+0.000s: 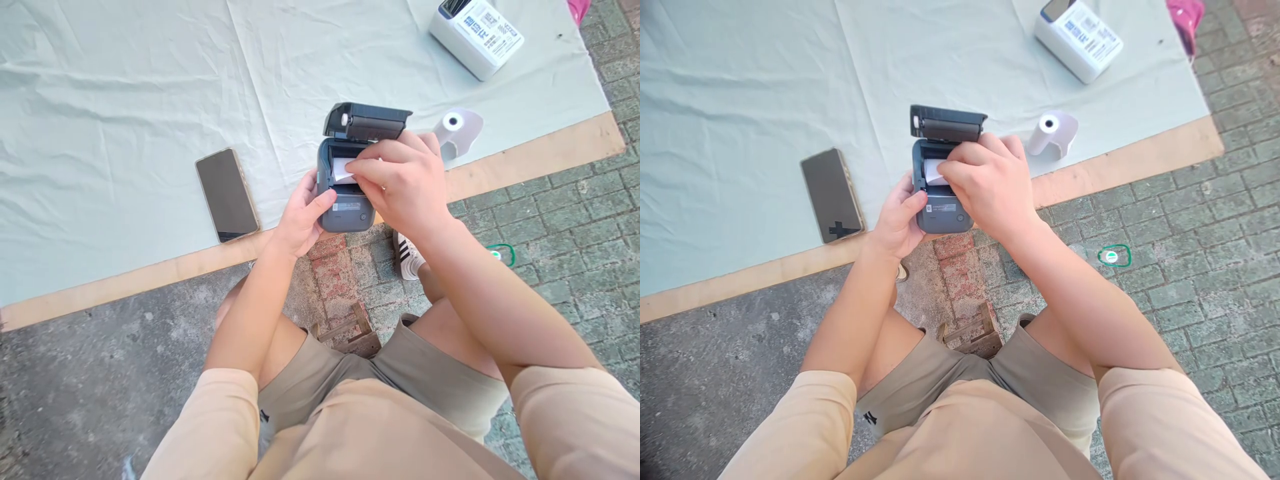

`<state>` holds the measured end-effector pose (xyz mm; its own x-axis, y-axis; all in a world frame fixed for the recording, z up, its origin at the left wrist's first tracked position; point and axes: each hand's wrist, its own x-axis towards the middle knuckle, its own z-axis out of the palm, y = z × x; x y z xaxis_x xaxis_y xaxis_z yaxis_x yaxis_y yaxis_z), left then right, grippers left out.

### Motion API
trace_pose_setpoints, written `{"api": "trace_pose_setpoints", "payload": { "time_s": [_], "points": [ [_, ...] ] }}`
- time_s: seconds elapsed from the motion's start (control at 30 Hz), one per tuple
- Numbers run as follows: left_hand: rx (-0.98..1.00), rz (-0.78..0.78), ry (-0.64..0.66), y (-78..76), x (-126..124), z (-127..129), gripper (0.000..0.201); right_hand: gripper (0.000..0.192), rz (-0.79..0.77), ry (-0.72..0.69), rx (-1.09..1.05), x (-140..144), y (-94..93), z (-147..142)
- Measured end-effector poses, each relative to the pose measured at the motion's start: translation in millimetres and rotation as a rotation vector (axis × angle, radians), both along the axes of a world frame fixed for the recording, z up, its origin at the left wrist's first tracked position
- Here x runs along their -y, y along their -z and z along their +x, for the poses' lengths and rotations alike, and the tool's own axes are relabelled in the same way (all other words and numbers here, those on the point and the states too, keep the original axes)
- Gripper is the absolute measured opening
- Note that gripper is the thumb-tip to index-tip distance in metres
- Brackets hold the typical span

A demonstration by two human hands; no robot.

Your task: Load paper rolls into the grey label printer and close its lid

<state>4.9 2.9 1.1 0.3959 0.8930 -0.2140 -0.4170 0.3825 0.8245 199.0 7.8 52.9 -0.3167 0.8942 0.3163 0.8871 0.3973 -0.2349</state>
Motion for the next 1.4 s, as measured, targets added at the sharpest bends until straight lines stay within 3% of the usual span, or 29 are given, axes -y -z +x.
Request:
{"api": "trace_pose_setpoints", "payload": {
  "time_s": [0.17, 0.53, 0.8, 0.93, 1.0, 1.27, 1.4],
  "points": [
    [0.018, -0.007, -0.044, 3.0, -1.8, 0.1, 0.071, 0.044, 0.174, -0.129, -0.053, 2.5, 11.9, 4.1],
    [0.037, 0.030, -0.050, 3.6, -4.0, -2.4, 0.066, 0.030, 0.319, -0.331, -0.209, 9.5, 16.0, 8.2],
    [-0.053, 0.098, -0.010, 7.2, -3.0, -5.0, 0.083, 0.032, 0.310, -0.189, -0.393, 10.4, 12.2, 13.4],
    [-0.062, 0.102, 0.028, 11.0, -3.5, -7.9, 0.087, 0.025, 0.196, 0.036, -0.401, 9.9, 12.0, 15.9],
    [-0.063, 0.117, 0.046, 12.9, -4.1, -8.9, 0.088, 0.032, 0.106, 0.067, -0.457, 7.9, 14.4, 16.6],
    [0.019, 0.139, 0.033, 10.1, -4.4, -6.4, 0.071, 0.100, -0.577, -0.136, -0.967, -3.1, 32.5, 18.6],
    [0.078, 0.050, -0.034, 1.4, -3.2, -0.8, 0.054, 0.105, -0.529, -0.189, -0.970, -4.0, 37.0, 18.3]
  ]
}}
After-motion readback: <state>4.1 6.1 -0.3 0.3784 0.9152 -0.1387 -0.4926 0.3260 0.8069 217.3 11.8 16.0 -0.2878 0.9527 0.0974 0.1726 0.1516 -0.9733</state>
